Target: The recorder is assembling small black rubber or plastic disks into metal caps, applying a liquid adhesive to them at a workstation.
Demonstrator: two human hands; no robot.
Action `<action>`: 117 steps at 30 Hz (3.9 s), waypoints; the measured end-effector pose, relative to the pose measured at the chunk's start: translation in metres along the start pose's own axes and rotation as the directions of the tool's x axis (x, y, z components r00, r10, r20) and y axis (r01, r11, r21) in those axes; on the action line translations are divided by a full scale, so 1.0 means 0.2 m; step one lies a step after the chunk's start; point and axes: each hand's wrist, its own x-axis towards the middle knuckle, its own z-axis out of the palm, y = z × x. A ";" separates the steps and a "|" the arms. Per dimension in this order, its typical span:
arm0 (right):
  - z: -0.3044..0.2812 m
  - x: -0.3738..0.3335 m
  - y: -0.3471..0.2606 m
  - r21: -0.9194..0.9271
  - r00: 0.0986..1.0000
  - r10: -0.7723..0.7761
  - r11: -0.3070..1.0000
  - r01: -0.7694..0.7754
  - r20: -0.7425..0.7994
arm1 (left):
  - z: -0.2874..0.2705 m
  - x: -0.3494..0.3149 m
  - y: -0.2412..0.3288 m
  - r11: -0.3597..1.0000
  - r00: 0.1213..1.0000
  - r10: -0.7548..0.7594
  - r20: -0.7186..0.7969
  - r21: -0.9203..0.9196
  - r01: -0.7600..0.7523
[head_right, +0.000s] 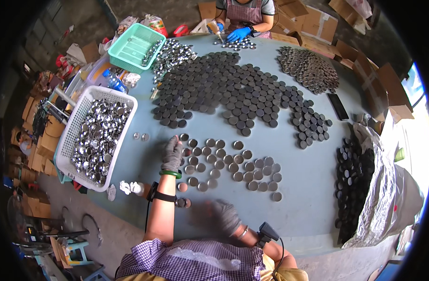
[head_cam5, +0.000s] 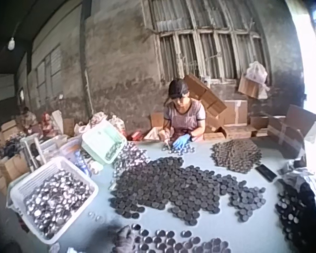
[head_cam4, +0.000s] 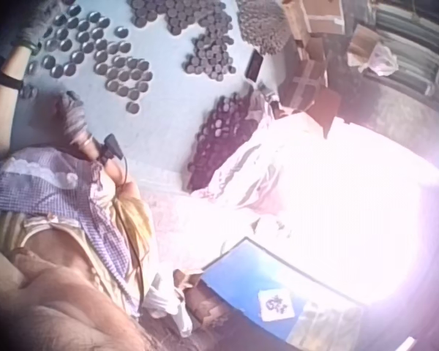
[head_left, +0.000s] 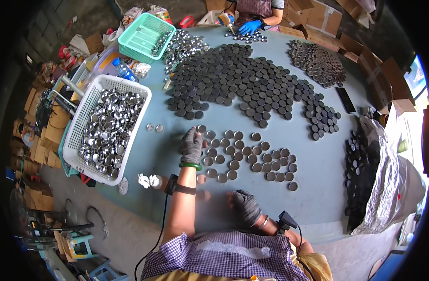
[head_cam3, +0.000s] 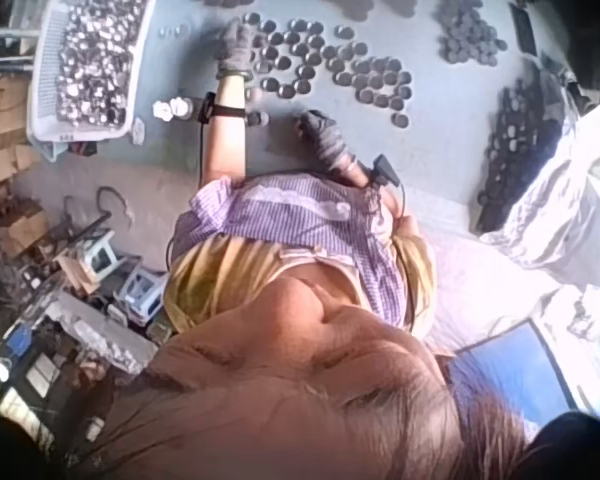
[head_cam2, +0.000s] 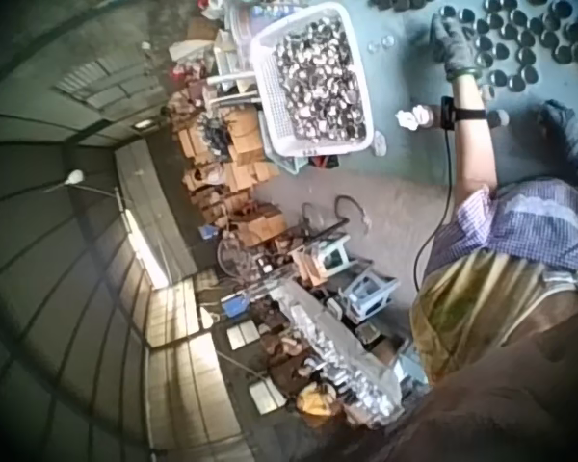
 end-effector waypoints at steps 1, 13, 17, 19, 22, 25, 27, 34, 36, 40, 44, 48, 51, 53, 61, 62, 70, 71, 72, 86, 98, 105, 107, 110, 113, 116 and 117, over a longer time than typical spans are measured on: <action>0.02 -0.01 0.02 0.002 1.000 0.007 1.000 -0.007 0.010 | -0.02 -0.03 0.03 0.956 0.996 -0.093 0.019 -0.276 0.094; 0.08 0.12 -0.14 -0.245 0.990 -0.140 0.961 0.129 -0.030 | -0.59 -0.91 0.16 0.905 0.903 0.424 -0.062 0.060 -0.421; 0.26 0.24 -0.10 -0.464 0.945 -0.318 0.850 0.249 -0.075 | -0.63 -1.02 0.08 0.892 0.913 0.409 0.009 0.208 -0.402; 0.29 0.25 -0.10 -0.436 0.971 -0.238 0.876 0.206 -0.020 | -0.65 -1.04 0.08 0.893 0.918 0.397 0.012 0.226 -0.389; 0.30 0.22 -0.04 -0.432 0.988 -0.153 0.891 0.140 0.003 | -0.63 -1.03 0.09 0.863 0.905 0.425 0.005 0.300 -0.407; 0.22 0.13 0.04 -0.426 0.990 -0.139 0.898 0.114 -0.029 | -0.62 -1.02 -0.01 0.891 0.920 0.389 -0.042 0.272 -0.364; 0.09 0.05 0.07 -0.422 0.993 -0.075 0.906 0.031 -0.088 | -0.54 -0.99 -0.06 0.935 0.936 0.348 -0.053 0.088 -0.342; -0.12 -0.07 0.12 -0.356 0.928 0.037 0.917 -0.179 -0.370 | -0.54 -0.88 -0.03 0.954 0.957 0.290 0.017 0.072 -0.290; -0.13 -0.07 0.13 -0.329 0.915 0.076 0.919 -0.218 -0.396 | -0.55 -0.88 0.03 0.834 0.855 0.502 -0.127 0.332 -0.440; -0.15 -0.03 0.10 -0.236 0.864 0.056 0.951 -0.198 -0.500 | -0.61 -0.98 0.05 0.855 0.880 0.475 -0.027 0.250 -0.454; -0.16 0.00 0.12 -0.301 0.867 0.048 0.927 -0.224 -0.495 | -0.66 -1.10 0.11 0.880 0.918 0.384 0.102 0.260 -0.398; -0.13 0.06 0.12 -0.432 0.898 -0.004 0.878 -0.207 -0.440 | -0.60 -1.12 0.13 0.893 0.925 0.343 0.162 0.248 -0.375; -0.11 0.09 0.11 -0.422 0.898 0.003 0.882 -0.210 -0.441 | -0.53 -1.10 0.13 0.870 0.900 0.394 0.184 0.242 -0.430; -0.09 0.08 0.13 -0.331 0.921 0.055 0.924 -0.194 -0.386 | -0.47 -1.09 0.14 0.832 0.835 0.498 0.234 0.144 -0.536; -0.01 0.12 0.09 -0.403 0.969 0.011 0.908 -0.113 -0.248 | -0.44 -1.00 0.19 0.817 0.842 0.526 0.122 0.204 -0.540; -0.01 0.13 0.10 -0.402 0.968 0.010 0.909 -0.113 -0.249 | -0.45 -0.96 0.18 0.806 0.851 0.511 0.120 0.279 -0.523; -0.03 0.24 0.14 -0.526 0.991 -0.037 0.850 -0.038 -0.131 | -0.41 -0.68 0.15 0.796 0.930 0.347 0.124 0.485 -0.362; -0.04 0.23 0.16 -0.552 0.985 -0.015 0.830 -0.084 -0.174 | -0.41 -0.66 0.14 0.798 0.928 0.351 0.126 0.478 -0.367; -0.07 0.22 0.14 -0.556 0.978 -0.054 0.828 -0.070 -0.203 | -0.43 -0.66 0.14 0.774 0.932 0.342 0.120 0.526 -0.352; -0.22 0.41 0.41 -0.705 0.979 0.185 0.682 -0.191 -0.086 | -0.35 -0.84 0.17 0.771 0.901 0.398 0.174 0.470 -0.431; -0.54 0.17 0.44 -0.615 0.898 0.023 0.721 -0.320 -0.440 | -0.24 -0.67 0.25 0.773 0.845 0.531 0.059 0.376 -0.512; -0.70 0.27 0.73 -0.622 0.878 0.223 0.633 -0.461 -0.424 | -0.01 -0.25 0.44 0.787 0.925 0.344 0.163 0.487 -0.378; -0.65 0.37 0.70 -0.603 0.865 0.301 0.624 -0.497 -0.401 | 0.02 -0.16 0.45 0.766 0.940 0.254 0.227 0.546 -0.339; -0.57 0.48 0.68 -0.584 0.888 0.337 0.669 -0.460 -0.312 | 0.08 -0.06 0.47 0.775 0.948 0.153 0.279 0.561 -0.291; -0.46 0.58 0.65 -0.649 0.932 0.141 0.682 -0.335 -0.334 | 0.11 -0.03 0.46 0.762 0.917 0.134 0.376 0.553 -0.338; -0.37 0.65 0.55 -0.636 0.936 0.214 0.689 -0.347 -0.278 | 0.12 -0.15 0.46 0.734 0.875 0.286 0.390 0.498 -0.462; -0.35 0.65 0.52 -0.653 0.944 0.216 0.682 -0.329 -0.250 | 0.12 -0.19 0.47 0.733 0.875 0.287 0.391 0.498 -0.463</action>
